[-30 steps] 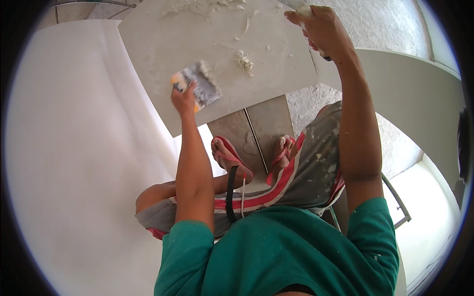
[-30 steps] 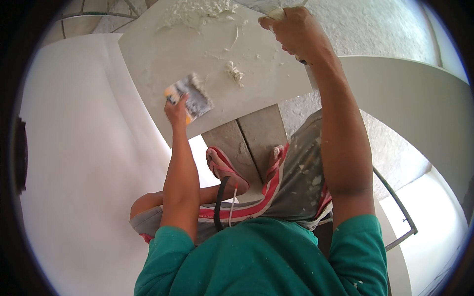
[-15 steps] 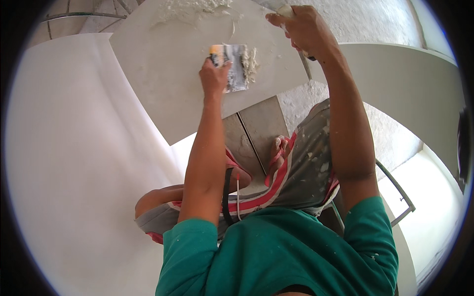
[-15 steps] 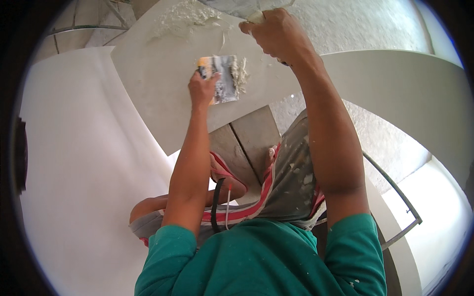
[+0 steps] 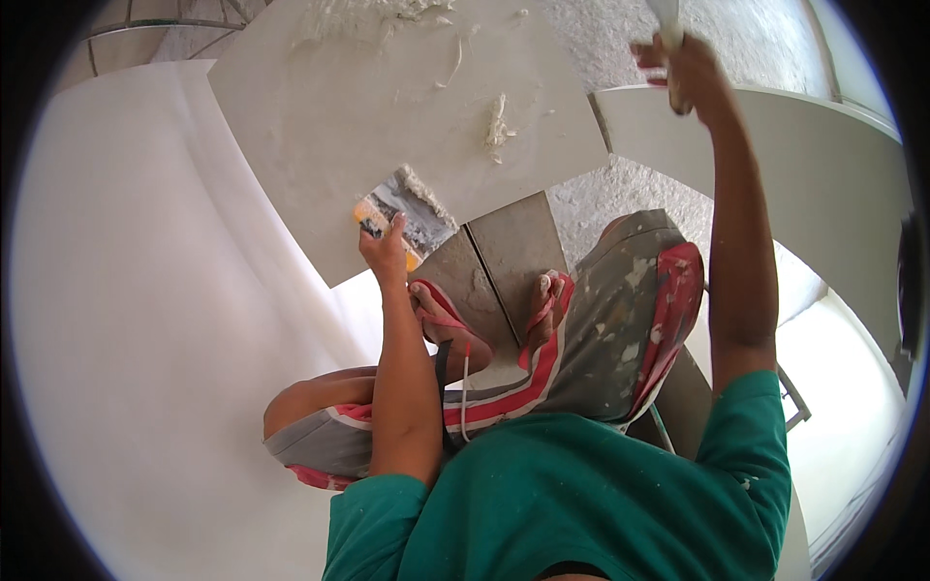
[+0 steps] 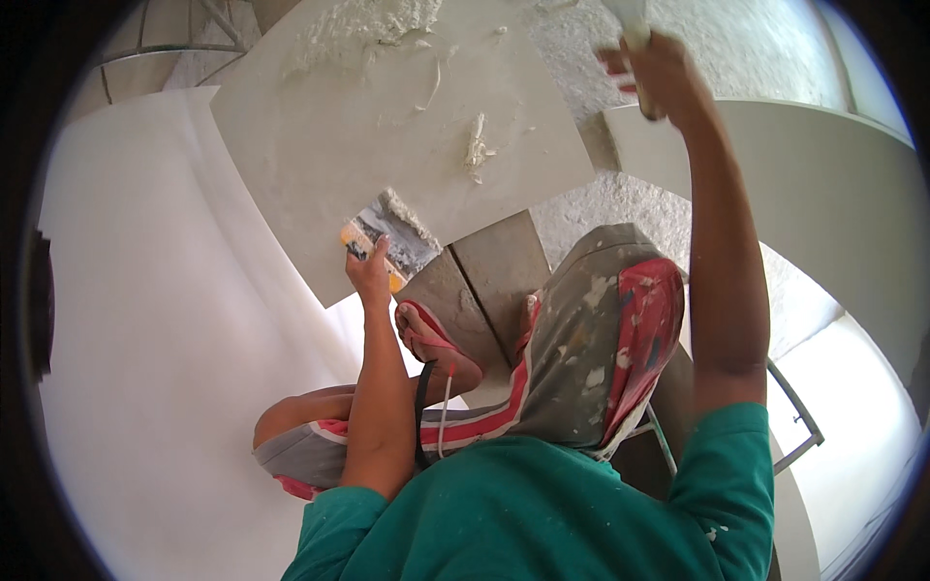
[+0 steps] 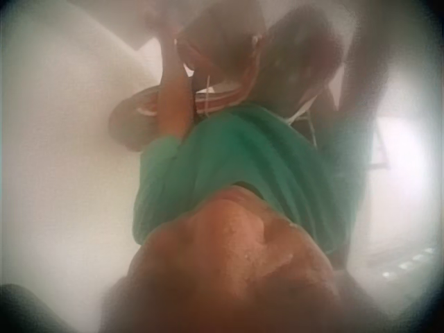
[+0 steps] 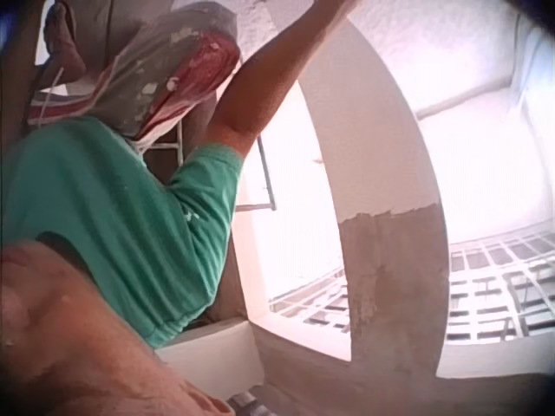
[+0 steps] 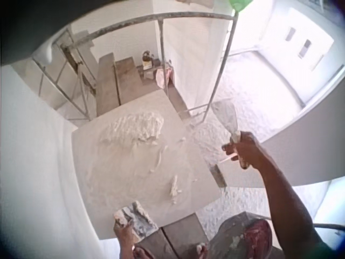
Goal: The person scoops plaster from a hawk onto a trowel and applies it to the ceiling, smoothing the surface. The person repositions a metal scaffold to reach different areas and continues applying plaster to the ceiling.
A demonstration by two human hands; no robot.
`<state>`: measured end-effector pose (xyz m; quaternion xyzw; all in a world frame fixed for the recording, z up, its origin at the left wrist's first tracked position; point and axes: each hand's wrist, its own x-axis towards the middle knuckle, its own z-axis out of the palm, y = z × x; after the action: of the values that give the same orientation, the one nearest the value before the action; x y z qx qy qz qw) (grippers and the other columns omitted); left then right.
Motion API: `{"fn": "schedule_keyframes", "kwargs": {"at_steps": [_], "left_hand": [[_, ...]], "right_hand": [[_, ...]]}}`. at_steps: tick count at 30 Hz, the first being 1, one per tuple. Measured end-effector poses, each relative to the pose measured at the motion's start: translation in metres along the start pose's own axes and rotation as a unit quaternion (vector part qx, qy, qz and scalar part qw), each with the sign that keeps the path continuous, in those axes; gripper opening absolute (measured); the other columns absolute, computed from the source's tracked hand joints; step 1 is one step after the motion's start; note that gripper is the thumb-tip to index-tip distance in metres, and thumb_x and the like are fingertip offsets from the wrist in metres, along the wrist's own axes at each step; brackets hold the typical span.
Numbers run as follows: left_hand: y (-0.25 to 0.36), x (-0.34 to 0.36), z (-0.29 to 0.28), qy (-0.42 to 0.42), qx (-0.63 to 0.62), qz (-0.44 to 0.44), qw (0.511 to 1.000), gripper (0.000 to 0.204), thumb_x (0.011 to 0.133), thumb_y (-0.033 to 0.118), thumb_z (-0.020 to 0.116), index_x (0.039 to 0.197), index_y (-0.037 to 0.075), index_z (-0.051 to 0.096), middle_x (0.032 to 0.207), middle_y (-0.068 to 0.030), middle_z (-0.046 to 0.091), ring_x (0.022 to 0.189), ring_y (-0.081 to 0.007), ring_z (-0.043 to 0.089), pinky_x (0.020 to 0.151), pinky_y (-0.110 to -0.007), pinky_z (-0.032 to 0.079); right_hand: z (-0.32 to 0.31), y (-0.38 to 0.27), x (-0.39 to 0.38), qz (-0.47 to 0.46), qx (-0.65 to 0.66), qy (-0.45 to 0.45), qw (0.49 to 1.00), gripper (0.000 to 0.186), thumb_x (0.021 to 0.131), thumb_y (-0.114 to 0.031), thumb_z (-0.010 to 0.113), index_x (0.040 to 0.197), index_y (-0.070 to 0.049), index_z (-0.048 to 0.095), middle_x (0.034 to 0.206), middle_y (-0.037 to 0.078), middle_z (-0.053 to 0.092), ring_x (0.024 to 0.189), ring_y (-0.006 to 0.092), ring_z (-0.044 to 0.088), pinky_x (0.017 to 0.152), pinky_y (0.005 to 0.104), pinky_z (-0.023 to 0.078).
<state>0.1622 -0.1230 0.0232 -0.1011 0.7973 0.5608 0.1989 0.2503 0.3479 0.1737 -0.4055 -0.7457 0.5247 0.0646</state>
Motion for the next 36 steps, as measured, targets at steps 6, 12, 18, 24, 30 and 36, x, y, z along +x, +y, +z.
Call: {"fn": "schedule_keyframes", "kwargs": {"at_steps": [6,12,18,24,30,36], "left_hand": [[0.01,0.003,0.064,0.027,-0.021,0.075,0.997,0.038,0.081,0.007,0.077,0.112,-0.007,0.059,0.106,-0.0145,0.068,0.092,-0.0246,0.065,0.085,-0.035,0.05],[0.026,0.024,0.125,-0.006,0.068,0.076,0.995,0.04,0.077,0.013,0.079,0.106,-0.007,0.06,0.102,-0.0192,0.068,0.088,-0.0313,0.067,0.081,-0.04,0.051],[0.026,0.011,0.105,0.034,0.05,0.063,0.996,0.042,0.077,0.016,0.079,0.104,-0.008,0.059,0.102,-0.022,0.068,0.092,-0.035,0.067,0.083,-0.042,0.05],[0.018,0.015,0.127,0.023,0.095,0.061,0.993,0.043,0.077,0.019,0.079,0.102,-0.009,0.059,0.1,-0.025,0.067,0.09,-0.0389,0.066,0.082,-0.044,0.05],[0.029,0.021,0.13,0.038,0.161,0.053,0.985,0.047,0.074,0.025,0.08,0.097,-0.009,0.058,0.097,-0.0276,0.066,0.089,-0.0435,0.064,0.08,-0.046,0.05],[0.031,0.028,0.14,0.009,0.167,0.097,0.981,0.045,0.073,0.025,0.08,0.095,-0.008,0.059,0.094,-0.0261,0.066,0.087,-0.0436,0.064,0.079,-0.048,0.05]], "right_hand": [[0.076,0.175,-0.063,0.241,-0.015,-0.091,0.966,0.029,0.089,-0.025,0.07,0.106,-0.002,0.065,0.096,0.008,0.069,0.09,0.0179,0.066,0.072,0.0348,0.056],[0.099,0.206,-0.075,0.244,0.184,-0.014,0.952,0.022,0.086,-0.015,0.074,0.101,-0.003,0.064,0.097,0.008,0.068,0.092,0.0198,0.066,0.075,0.0344,0.057],[0.102,0.2,-0.077,0.271,0.183,0.011,0.945,0.018,0.086,-0.015,0.075,0.089,-0.005,0.06,0.09,0.006,0.067,0.084,0.0167,0.064,0.068,0.032,0.054],[0.111,0.202,-0.078,0.261,0.155,0.053,0.951,0.02,0.084,-0.015,0.076,0.084,-0.007,0.058,0.082,0.003,0.064,0.073,0.0135,0.059,0.061,0.0316,0.05],[0.115,0.202,-0.077,0.265,0.16,0.057,0.949,0.023,0.082,-0.017,0.079,0.083,-0.007,0.058,0.077,0.002,0.061,0.068,0.0131,0.056,0.058,0.0313,0.047],[0.117,0.203,-0.077,0.266,0.131,0.037,0.954,0.028,0.081,-0.021,0.082,0.09,-0.006,0.06,0.079,0.003,0.061,0.066,0.0134,0.054,0.057,0.0316,0.046]]}}
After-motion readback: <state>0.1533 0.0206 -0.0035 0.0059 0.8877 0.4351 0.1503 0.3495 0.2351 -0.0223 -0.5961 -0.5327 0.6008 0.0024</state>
